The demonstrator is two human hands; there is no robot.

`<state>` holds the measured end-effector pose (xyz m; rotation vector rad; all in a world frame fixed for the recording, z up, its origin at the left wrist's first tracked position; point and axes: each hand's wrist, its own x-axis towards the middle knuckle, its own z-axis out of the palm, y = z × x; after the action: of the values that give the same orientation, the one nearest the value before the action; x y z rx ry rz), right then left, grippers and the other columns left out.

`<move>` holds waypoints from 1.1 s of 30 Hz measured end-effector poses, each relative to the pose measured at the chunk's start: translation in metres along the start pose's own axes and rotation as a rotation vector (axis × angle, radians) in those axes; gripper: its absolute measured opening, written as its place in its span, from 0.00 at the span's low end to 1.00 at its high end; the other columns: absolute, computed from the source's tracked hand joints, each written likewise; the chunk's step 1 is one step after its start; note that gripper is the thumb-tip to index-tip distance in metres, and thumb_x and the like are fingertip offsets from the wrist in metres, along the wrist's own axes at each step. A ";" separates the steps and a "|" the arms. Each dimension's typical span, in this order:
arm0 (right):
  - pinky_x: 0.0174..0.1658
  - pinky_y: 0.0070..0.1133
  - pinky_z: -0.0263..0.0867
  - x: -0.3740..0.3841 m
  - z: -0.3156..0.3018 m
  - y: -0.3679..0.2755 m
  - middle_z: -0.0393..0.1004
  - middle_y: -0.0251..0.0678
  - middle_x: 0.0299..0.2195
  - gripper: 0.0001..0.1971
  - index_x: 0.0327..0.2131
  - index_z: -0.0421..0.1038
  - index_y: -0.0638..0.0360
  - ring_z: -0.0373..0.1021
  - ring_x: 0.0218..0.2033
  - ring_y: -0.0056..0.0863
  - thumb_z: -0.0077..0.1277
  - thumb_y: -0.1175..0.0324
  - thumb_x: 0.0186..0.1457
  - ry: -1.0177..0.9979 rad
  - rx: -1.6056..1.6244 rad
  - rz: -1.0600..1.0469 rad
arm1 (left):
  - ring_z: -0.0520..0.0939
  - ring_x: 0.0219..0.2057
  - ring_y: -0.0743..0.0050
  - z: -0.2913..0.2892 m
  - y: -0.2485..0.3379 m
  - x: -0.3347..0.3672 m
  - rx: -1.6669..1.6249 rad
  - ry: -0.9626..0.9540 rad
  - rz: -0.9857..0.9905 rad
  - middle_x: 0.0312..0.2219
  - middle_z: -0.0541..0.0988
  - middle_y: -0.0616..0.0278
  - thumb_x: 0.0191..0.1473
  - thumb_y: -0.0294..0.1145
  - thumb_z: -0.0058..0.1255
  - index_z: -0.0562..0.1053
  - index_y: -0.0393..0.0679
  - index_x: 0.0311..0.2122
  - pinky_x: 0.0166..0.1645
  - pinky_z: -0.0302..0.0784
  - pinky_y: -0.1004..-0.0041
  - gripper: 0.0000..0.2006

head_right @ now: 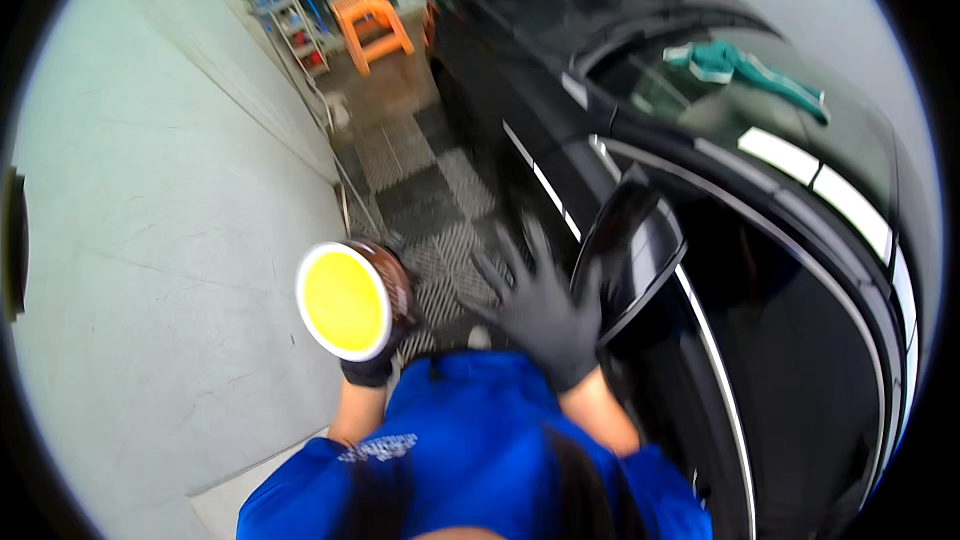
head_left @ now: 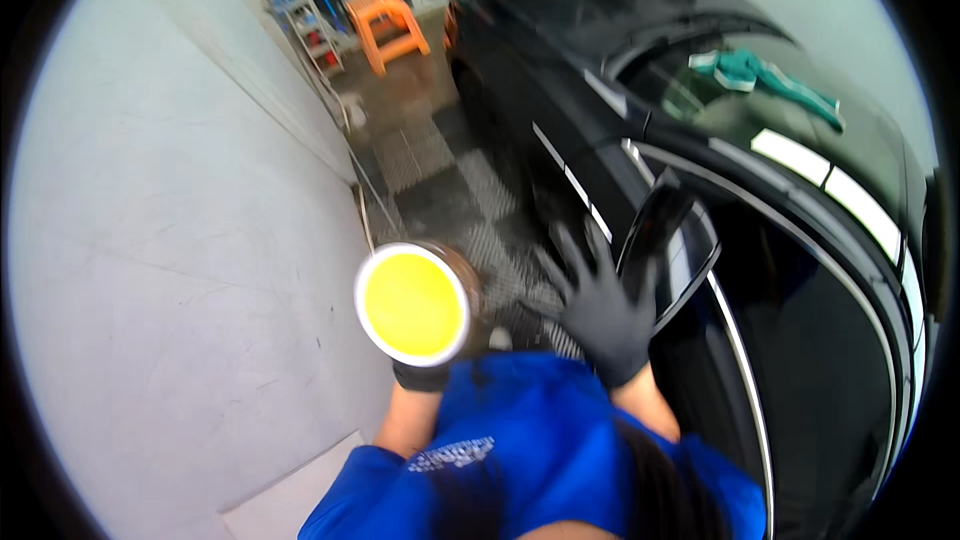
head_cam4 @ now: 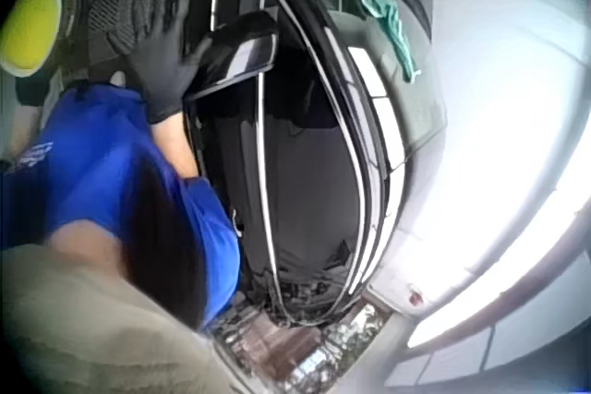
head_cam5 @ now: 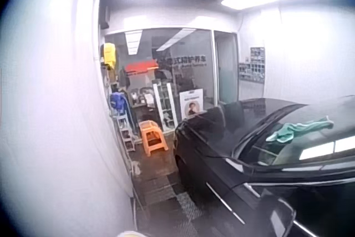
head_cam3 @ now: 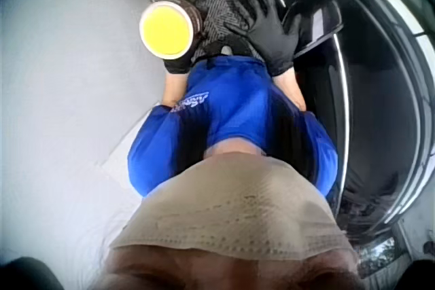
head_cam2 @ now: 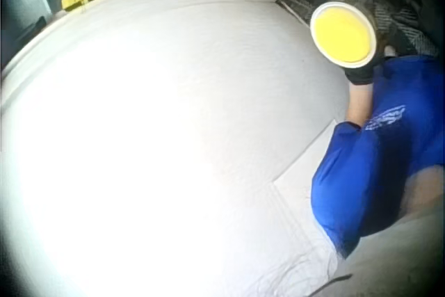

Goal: The person applies a white paste to the exterior of a black car using a yellow applicator pad. They work on the front bumper, side panels, and roof, periodically dipping the pad into a container to reload the product.

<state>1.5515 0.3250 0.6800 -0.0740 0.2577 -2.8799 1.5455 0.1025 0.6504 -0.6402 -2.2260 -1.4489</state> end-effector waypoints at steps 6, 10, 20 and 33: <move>0.59 0.62 0.26 0.126 -0.017 0.028 0.37 0.39 0.67 0.40 0.66 0.42 0.40 0.34 0.68 0.47 0.14 0.31 0.55 0.009 0.106 0.002 | 0.71 0.55 0.60 -0.046 -0.081 0.024 -1.111 0.306 -0.469 0.55 0.68 0.54 0.62 0.40 0.39 0.56 0.45 0.62 0.58 0.69 0.65 0.25; 0.64 0.52 0.29 0.210 -0.046 0.040 0.44 0.42 0.66 0.38 0.64 0.49 0.49 0.37 0.68 0.43 0.18 0.35 0.59 0.093 0.276 -0.057 | 0.71 0.54 0.61 -0.061 -0.116 0.076 -0.719 0.239 -0.514 0.56 0.64 0.54 0.52 0.33 0.56 0.50 0.46 0.63 0.55 0.72 0.65 0.37; 0.22 0.12 0.57 0.472 -0.120 0.040 0.60 0.23 0.07 0.23 0.26 0.69 0.62 0.56 0.10 0.12 0.34 0.54 0.65 -0.160 0.561 0.138 | 0.75 0.51 0.56 -0.116 -0.286 0.261 -0.399 0.248 -0.464 0.54 0.67 0.52 0.40 0.30 0.68 0.46 0.45 0.65 0.53 0.74 0.65 0.51; 0.20 0.17 0.44 0.807 -0.113 0.098 0.48 0.25 0.11 0.19 0.13 0.52 0.49 0.43 0.12 0.18 0.42 0.74 0.56 0.238 -0.144 0.310 | 0.67 0.57 0.54 -0.193 -0.453 0.473 -0.509 0.531 -0.519 0.60 0.59 0.47 0.47 0.30 0.61 0.44 0.45 0.65 0.57 0.69 0.61 0.45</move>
<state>0.7858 0.0491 0.5739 0.2612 0.4758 -2.5556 0.9164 -0.1638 0.6564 0.2148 -1.6648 -2.1612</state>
